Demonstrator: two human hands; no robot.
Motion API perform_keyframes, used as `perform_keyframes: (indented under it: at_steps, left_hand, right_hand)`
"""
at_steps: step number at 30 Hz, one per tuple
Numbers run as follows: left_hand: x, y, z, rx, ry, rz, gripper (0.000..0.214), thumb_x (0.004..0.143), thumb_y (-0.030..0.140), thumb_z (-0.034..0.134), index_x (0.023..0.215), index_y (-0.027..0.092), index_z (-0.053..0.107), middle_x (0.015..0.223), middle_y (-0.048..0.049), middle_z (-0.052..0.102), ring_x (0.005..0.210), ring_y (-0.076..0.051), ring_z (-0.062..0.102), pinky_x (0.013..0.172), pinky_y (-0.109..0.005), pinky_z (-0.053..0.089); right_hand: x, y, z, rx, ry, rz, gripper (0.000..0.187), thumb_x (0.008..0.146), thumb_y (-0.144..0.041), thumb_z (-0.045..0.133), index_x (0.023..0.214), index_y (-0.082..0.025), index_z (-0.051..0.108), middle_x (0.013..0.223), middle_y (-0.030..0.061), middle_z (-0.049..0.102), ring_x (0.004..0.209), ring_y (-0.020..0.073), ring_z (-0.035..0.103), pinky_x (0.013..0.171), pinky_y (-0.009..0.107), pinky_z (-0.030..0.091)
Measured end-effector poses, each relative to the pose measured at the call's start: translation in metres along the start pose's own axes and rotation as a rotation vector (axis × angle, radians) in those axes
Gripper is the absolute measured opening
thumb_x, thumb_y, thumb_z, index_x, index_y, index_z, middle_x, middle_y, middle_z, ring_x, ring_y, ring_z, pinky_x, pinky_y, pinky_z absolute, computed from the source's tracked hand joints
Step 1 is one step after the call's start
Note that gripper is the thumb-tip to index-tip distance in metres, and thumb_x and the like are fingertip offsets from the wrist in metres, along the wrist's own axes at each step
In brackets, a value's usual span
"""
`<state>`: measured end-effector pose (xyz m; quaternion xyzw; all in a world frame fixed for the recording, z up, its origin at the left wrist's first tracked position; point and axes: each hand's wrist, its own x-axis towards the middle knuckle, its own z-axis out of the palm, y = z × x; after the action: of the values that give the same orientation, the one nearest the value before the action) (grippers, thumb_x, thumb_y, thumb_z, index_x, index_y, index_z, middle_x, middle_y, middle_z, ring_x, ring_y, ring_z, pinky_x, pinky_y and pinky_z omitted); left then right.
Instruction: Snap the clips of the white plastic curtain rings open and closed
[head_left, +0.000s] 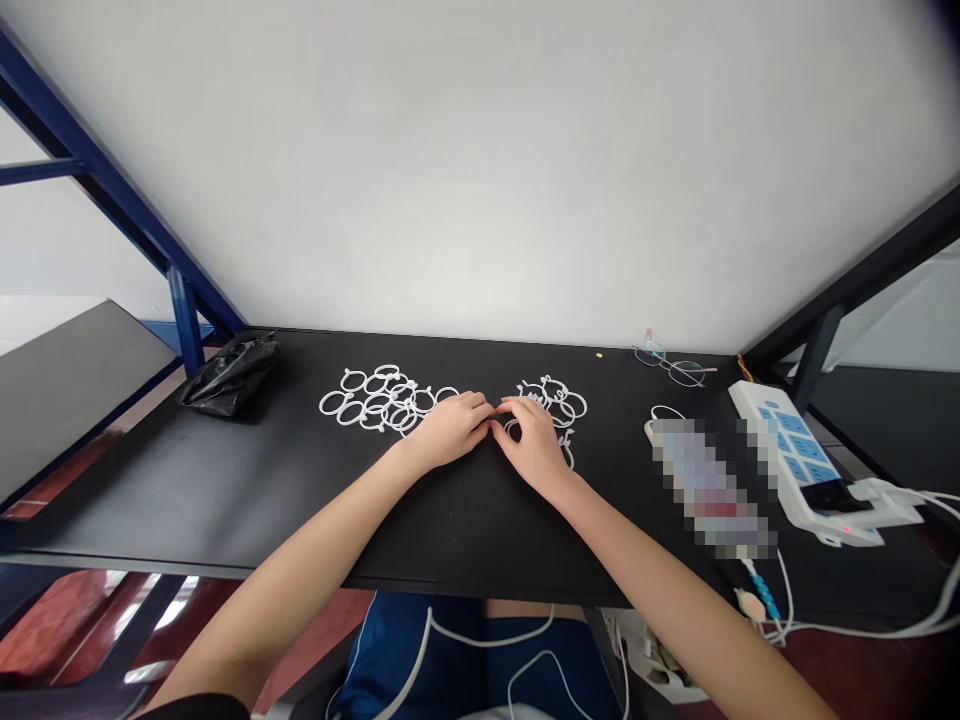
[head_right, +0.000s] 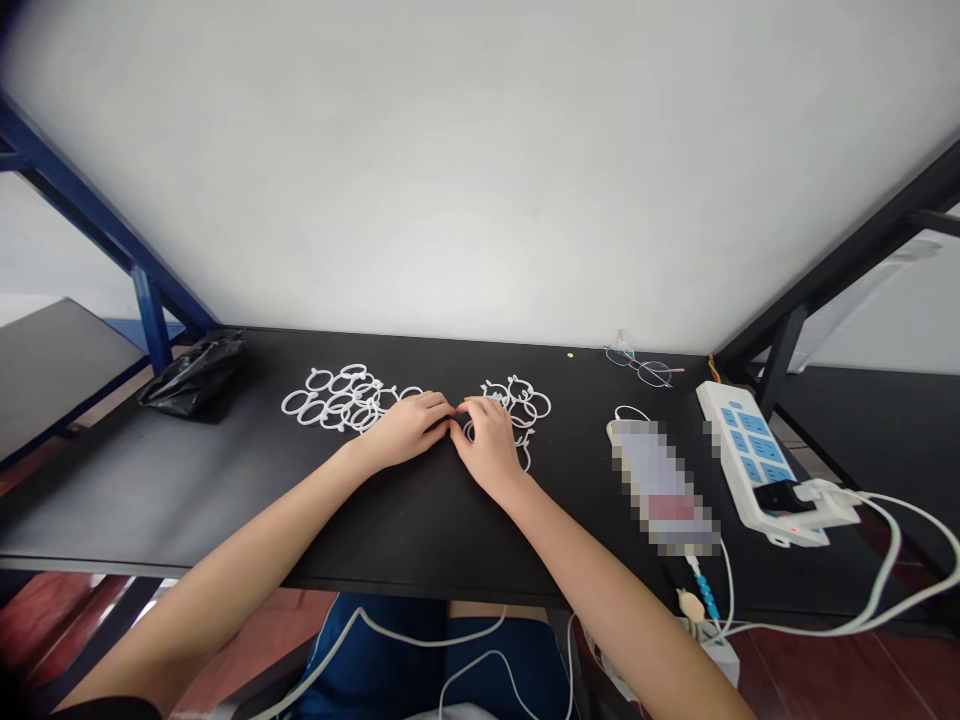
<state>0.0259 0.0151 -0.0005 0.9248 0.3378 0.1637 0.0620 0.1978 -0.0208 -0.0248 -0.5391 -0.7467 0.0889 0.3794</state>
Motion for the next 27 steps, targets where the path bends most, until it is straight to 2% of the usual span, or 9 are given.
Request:
perform_keyframes:
  at_steps: [3, 6, 12, 27]
  left_hand:
    - [0.0002, 0.0007, -0.0011, 0.0, -0.005, -0.002, 0.022, 0.095, 0.02, 0.041, 0.102, 0.016, 0.061, 0.092, -0.0071, 0.061, 0.084, -0.018, 0.059, 0.075, -0.03, 0.048]
    - [0.0004, 0.0014, -0.0018, 0.001, -0.016, -0.004, 0.022, 0.095, 0.02, 0.041, 0.1, 0.016, 0.062, 0.092, -0.0072, 0.061, 0.083, -0.018, 0.059, 0.075, -0.03, 0.048]
    - [0.0005, 0.0026, -0.002, 0.008, -0.012, -0.007, 0.022, 0.095, 0.021, 0.041, 0.102, 0.017, 0.061, 0.093, -0.0069, 0.061, 0.084, -0.018, 0.059, 0.075, -0.031, 0.048]
    - [0.0002, -0.0003, 0.0, 0.02, 0.02, -0.004, 0.015, 0.093, 0.026, 0.05, 0.101, 0.017, 0.06, 0.09, -0.0052, 0.06, 0.08, -0.019, 0.058, 0.074, -0.032, 0.046]
  right_hand:
    - [0.001, -0.002, -0.0022, -0.022, 0.037, 0.005, 0.007, 0.086, -0.022, 0.057, 0.091, -0.022, 0.062, 0.108, 0.0077, 0.067, 0.108, 0.026, 0.059, 0.097, 0.045, 0.041]
    - [0.0023, -0.0005, -0.0035, -0.113, 0.097, 0.028, 0.007, 0.086, -0.025, 0.058, 0.091, -0.022, 0.062, 0.113, 0.0078, 0.066, 0.113, 0.0282, 0.055, 0.104, 0.049, 0.033]
    - [0.0028, 0.0073, -0.0018, -0.186, 0.046, 0.097, 0.009, 0.085, -0.025, 0.06, 0.094, -0.023, 0.061, 0.11, 0.0051, 0.067, 0.114, 0.0296, 0.053, 0.109, 0.057, 0.021]
    - [0.0032, 0.0065, -0.0027, -0.176, 0.03, 0.106, 0.016, 0.084, -0.024, 0.059, 0.1, -0.023, 0.062, 0.106, 0.0067, 0.069, 0.111, 0.0309, 0.053, 0.106, 0.055, 0.025]
